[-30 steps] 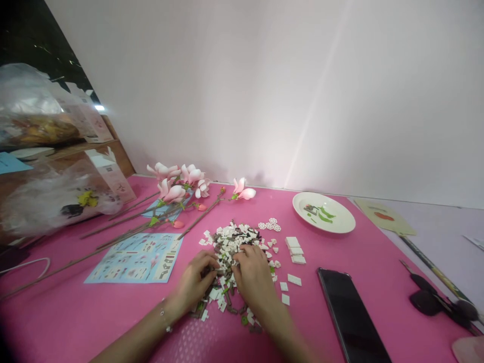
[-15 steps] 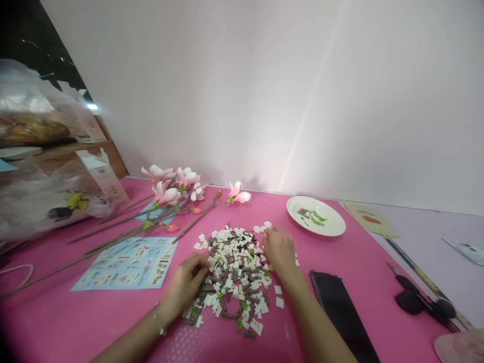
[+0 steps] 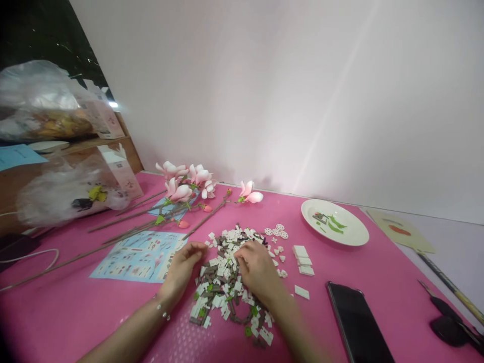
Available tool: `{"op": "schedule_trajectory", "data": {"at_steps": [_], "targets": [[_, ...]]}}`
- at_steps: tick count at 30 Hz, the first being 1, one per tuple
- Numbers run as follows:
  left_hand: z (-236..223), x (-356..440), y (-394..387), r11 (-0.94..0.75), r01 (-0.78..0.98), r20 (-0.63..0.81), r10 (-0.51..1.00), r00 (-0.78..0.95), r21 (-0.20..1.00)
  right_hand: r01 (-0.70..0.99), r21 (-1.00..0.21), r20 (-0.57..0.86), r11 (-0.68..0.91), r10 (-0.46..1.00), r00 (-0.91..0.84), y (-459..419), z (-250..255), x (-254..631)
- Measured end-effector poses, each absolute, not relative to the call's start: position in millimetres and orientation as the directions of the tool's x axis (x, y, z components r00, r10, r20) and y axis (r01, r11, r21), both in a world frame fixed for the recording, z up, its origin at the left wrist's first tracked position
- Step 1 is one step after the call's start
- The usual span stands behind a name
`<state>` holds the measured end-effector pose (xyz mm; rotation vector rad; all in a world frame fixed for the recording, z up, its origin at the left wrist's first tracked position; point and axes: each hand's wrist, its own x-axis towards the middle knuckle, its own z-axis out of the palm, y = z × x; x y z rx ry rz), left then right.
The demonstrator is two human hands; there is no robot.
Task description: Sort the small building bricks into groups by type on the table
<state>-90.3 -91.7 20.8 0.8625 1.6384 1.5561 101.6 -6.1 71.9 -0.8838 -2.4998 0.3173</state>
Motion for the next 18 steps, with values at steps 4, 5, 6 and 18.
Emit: {"op": "schedule_trajectory", "data": {"at_steps": [4,5,6,18], "targets": [[22.1,-93.3,-91.9,0.067,0.035,-0.039,0.852,-0.523,0.997,0.406,-0.364,0.340,0.838,0.526,-0.780,-25.4,60.3,90.2],[23.5,-93.3,-92.7,0.072,0.057,-0.032,0.854,-0.519,0.996,0.415,-0.351,0.334,0.839,0.526,-0.782,-27.1,57.0,89.8],[25.2,-93.0,-93.7,0.079,0.080,-0.026,0.857,-0.515,0.994,0.430,-0.345,0.329,0.835,0.536,-0.777,-27.9,54.2,90.1],[32.6,-84.2,-99.4,0.040,0.378,0.114,0.920,-0.375,0.925,0.496,-0.473,0.358,0.729,0.673,-0.647,-16.5,44.0,109.0]]}}
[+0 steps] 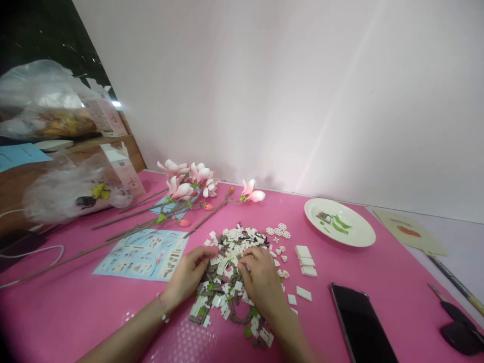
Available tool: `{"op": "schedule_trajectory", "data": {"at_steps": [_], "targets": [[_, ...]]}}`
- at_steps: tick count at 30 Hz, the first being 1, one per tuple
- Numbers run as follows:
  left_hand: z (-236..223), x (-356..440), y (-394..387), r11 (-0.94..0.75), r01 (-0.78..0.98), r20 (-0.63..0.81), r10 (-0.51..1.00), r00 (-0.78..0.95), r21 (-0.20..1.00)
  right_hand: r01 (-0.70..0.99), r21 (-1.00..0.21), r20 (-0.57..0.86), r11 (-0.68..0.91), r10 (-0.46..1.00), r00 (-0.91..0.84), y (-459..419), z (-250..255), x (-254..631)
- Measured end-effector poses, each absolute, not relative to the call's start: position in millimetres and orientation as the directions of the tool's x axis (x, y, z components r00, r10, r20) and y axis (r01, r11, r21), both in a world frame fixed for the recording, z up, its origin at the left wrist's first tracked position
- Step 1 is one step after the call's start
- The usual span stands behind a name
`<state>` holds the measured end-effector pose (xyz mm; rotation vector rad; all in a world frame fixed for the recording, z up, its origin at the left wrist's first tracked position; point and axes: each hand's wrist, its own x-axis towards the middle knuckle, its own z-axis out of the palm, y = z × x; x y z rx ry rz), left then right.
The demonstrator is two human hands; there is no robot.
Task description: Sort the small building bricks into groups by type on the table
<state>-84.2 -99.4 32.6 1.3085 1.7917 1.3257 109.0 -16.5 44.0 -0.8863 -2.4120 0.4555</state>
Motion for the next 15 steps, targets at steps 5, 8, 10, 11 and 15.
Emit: {"op": "schedule_trajectory", "data": {"at_steps": [5,8,10,11,15], "targets": [[31.3,-86.6,-100.0,0.041,0.454,0.135,0.928,-0.347,0.890,0.492,-0.488,0.379,0.721,0.682,-0.625,-12.8,44.7,113.0],[34.8,-86.5,-101.9,0.036,0.454,0.132,0.934,-0.333,0.890,0.432,-0.515,0.439,0.741,0.660,-0.610,-16.2,49.9,110.9],[38.4,-84.2,-103.7,0.007,0.421,0.129,0.947,-0.294,0.907,0.382,-0.537,0.456,0.752,0.639,-0.619,-19.9,52.5,107.9],[40.5,-82.4,-104.7,-0.016,0.390,0.126,0.958,-0.259,0.921,0.355,-0.546,0.457,0.759,0.625,-0.633,-21.6,53.2,106.3],[49.9,-75.8,-108.0,-0.103,0.297,0.149,0.979,-0.136,0.949,0.296,-0.562,0.415,0.773,0.572,-0.707,-26.6,56.1,102.8]]}}
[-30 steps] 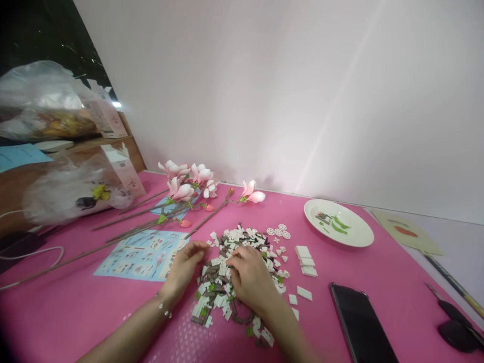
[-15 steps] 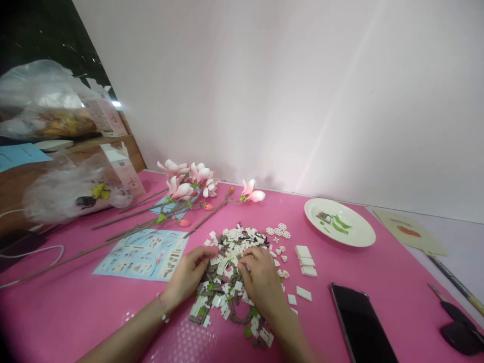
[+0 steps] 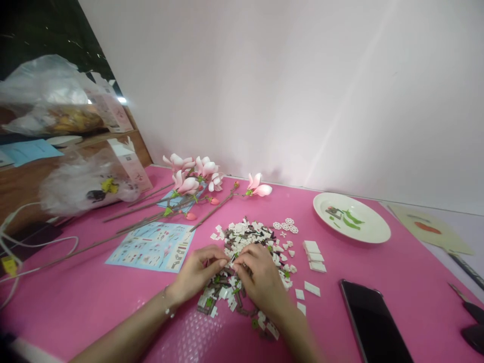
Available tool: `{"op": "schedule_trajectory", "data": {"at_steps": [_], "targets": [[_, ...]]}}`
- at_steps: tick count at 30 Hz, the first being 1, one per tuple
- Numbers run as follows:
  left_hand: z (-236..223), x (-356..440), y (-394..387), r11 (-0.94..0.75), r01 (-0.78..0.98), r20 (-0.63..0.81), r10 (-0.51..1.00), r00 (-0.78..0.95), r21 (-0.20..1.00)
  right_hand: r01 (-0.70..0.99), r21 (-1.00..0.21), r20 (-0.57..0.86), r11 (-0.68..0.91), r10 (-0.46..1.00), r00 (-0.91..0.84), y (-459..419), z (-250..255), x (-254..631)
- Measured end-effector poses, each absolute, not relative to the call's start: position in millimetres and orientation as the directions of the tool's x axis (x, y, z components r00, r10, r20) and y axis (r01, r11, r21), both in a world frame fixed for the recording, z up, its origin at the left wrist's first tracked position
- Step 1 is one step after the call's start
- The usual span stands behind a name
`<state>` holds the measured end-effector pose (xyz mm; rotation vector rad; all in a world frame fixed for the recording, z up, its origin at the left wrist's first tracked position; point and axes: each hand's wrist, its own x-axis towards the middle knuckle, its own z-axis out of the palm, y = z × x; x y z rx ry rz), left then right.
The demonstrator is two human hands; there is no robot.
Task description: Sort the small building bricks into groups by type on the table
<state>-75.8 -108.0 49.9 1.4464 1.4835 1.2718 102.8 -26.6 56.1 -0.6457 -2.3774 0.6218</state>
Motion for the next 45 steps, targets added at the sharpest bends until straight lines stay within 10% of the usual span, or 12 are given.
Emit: {"op": "schedule_trajectory", "data": {"at_steps": [12,30,40,45], "targets": [[53.2,-82.0,-104.6,0.084,0.309,0.056,0.907,-0.417,0.947,0.563,-0.483,-0.329,0.670,0.457,-0.826,-93.6,93.8,99.6],[49.6,-80.5,-105.7,0.094,0.304,0.035,0.918,-0.394,0.948,0.681,-0.316,0.044,0.660,0.727,-0.685,-90.7,40.0,118.4],[56.7,-76.7,-108.7,0.076,0.314,0.052,0.924,-0.378,0.947,0.685,-0.497,-0.348,0.533,0.601,-0.720,-94.2,90.2,122.8],[50.5,-74.6,-109.7,0.060,0.382,0.073,0.943,-0.325,0.922,0.720,-0.460,-0.259,0.519,0.697,-0.668,-90.3,79.3,125.4]]}}
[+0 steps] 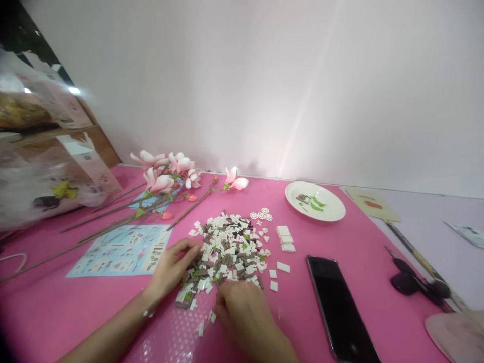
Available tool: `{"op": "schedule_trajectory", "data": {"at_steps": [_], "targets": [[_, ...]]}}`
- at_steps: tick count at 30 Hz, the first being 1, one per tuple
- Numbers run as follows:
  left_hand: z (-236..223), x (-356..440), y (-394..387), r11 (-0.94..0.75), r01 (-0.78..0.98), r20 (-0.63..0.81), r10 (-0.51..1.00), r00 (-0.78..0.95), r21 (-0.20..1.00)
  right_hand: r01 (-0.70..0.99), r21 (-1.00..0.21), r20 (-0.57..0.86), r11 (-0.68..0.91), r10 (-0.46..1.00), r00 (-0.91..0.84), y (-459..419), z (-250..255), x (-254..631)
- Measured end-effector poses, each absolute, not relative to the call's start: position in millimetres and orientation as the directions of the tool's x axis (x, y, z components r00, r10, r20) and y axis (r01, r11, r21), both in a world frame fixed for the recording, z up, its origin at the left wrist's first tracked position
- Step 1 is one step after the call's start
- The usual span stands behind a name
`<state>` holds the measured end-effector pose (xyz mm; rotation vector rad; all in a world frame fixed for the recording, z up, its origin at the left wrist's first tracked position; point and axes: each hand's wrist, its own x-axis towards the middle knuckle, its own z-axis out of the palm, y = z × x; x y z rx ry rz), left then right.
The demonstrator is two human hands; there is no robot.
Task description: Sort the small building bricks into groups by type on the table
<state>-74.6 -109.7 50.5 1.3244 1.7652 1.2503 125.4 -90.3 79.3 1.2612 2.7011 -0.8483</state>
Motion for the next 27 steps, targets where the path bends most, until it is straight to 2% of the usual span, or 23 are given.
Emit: {"op": "schedule_trajectory", "data": {"at_steps": [4,8,11,13,17,20,24,27], "targets": [[46.2,-72.8,-112.0,-0.037,0.487,0.166,0.960,-0.224,0.873,0.790,-0.441,-0.222,0.427,0.801,-0.557,-75.8,71.3,142.8],[53.8,-67.6,-118.0,-0.306,0.586,0.302,0.947,0.108,0.750,0.820,-0.403,-0.134,0.408,0.859,-0.493,-66.9,83.4,163.3],[58.9,-63.4,-122.7,-0.464,0.622,0.293,0.885,0.362,0.631,0.839,-0.381,-0.109,0.388,0.882,-0.458,-67.6,95.9,173.2],[57.8,-62.3,-123.9,-0.496,0.656,0.255,0.865,0.433,0.569,0.855,-0.359,-0.125,0.373,0.889,-0.440,-70.1,100.3,176.5],[47.6,-64.9,-120.3,-0.474,0.733,0.236,0.880,0.412,0.488,0.859,-0.348,-0.159,0.377,0.879,-0.450,-76.4,94.3,179.0],[39.1,-69.1,-115.2,-0.414,0.783,0.275,0.908,0.317,0.464,0.817,-0.415,-0.143,0.400,0.858,-0.493,-81.2,83.7,179.5],[34.2,-73.0,-112.1,-0.354,0.789,0.321,0.924,0.210,0.502,0.749,-0.519,-0.129,0.412,0.828,-0.545,-87.1,75.9,176.8],[37.8,-72.1,-114.6,-0.358,0.751,0.325,0.924,0.200,0.555,0.722,-0.534,-0.107,0.440,0.812,-0.574,-89.8,73.0,172.6]]}}
